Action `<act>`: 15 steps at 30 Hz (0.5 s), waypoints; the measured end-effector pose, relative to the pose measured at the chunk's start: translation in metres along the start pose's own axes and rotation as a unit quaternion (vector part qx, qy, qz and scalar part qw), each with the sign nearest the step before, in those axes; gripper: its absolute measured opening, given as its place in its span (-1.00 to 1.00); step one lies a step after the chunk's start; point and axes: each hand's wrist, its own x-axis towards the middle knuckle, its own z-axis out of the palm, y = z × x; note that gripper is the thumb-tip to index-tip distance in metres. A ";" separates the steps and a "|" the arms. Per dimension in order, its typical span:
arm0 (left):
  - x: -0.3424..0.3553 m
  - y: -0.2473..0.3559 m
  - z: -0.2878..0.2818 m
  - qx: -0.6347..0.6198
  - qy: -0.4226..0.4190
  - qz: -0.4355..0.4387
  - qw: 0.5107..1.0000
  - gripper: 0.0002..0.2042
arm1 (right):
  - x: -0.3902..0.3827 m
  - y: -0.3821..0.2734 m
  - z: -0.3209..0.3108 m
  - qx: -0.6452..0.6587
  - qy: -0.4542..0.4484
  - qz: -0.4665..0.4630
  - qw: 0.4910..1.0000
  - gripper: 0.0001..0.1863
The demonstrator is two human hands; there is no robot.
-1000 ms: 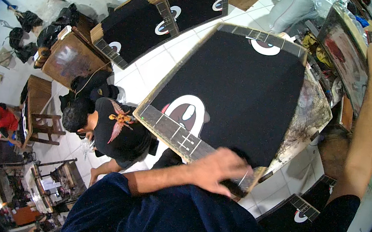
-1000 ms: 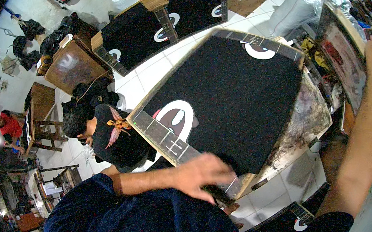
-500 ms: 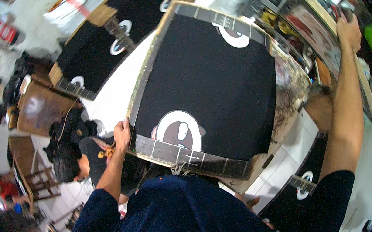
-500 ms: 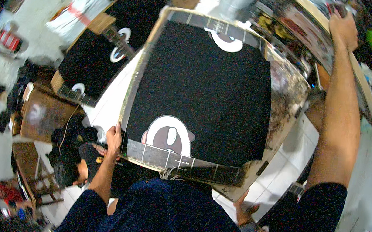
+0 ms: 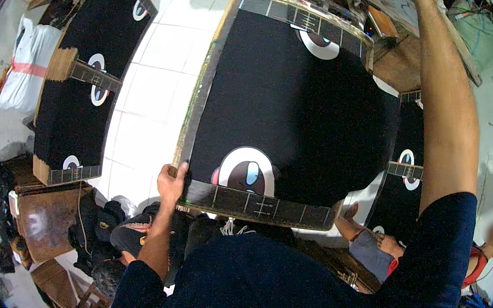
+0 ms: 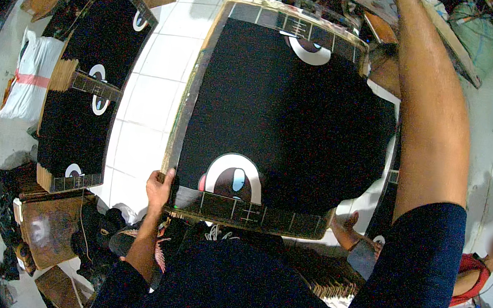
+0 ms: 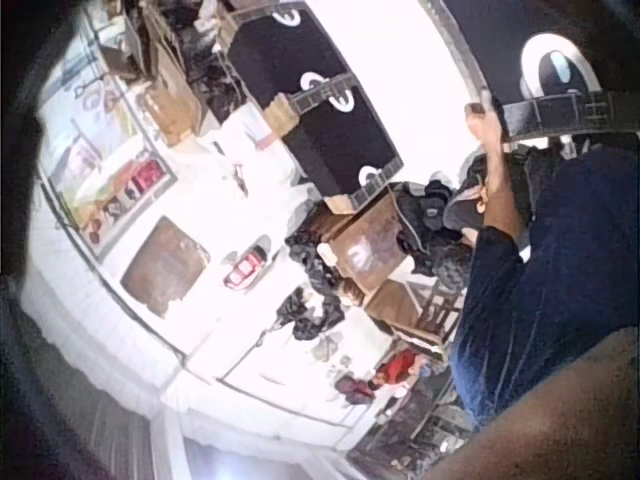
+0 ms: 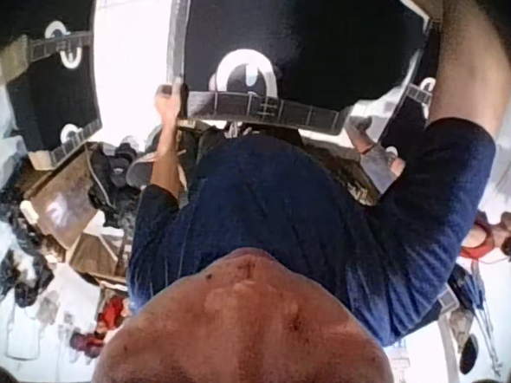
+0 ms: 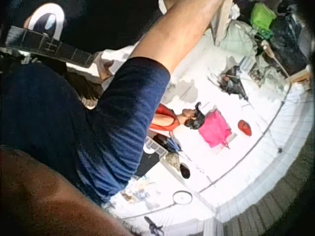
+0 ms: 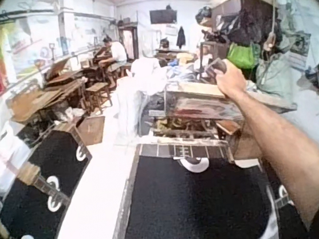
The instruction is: The person repeatedly aligns a screen printing frame over a black guitar-shaped board and uses a squeegee to pull pink ink across the mesh. They lift the frame to reveal the printed design, then reset and repeat the process on the same board.
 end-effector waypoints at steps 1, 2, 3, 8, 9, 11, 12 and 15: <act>-0.002 0.002 -0.010 0.026 -0.078 -0.022 0.996 -0.26 | 0.004 0.000 0.000 -0.006 -0.015 0.008 1.000 -0.67; -0.008 0.004 -0.017 0.082 -0.061 0.055 0.993 -0.25 | 0.009 0.001 -0.001 -0.002 -0.019 0.006 1.000 -0.67; -0.007 0.007 -0.025 0.100 -0.075 0.051 0.991 -0.24 | 0.011 0.000 -0.001 0.001 -0.022 0.006 1.000 -0.67; 0.004 0.020 -0.034 0.141 -0.068 0.102 0.982 -0.27 | 0.026 -0.005 0.000 0.012 -0.017 -0.022 1.000 -0.66; 0.005 0.022 -0.034 0.140 -0.075 0.090 0.983 -0.28 | 0.029 -0.007 0.000 0.005 -0.021 -0.033 0.999 -0.66; 0.008 0.027 -0.031 0.148 -0.081 0.086 0.982 -0.29 | 0.033 -0.006 0.001 0.009 -0.021 -0.018 1.000 -0.62; 0.007 0.030 -0.031 0.163 -0.080 0.096 0.979 -0.30 | 0.036 -0.004 0.002 0.012 -0.018 -0.013 1.000 -0.60; 0.005 0.039 -0.032 0.194 -0.057 0.127 0.971 -0.31 | 0.046 -0.002 0.005 0.008 -0.017 -0.028 0.999 -0.56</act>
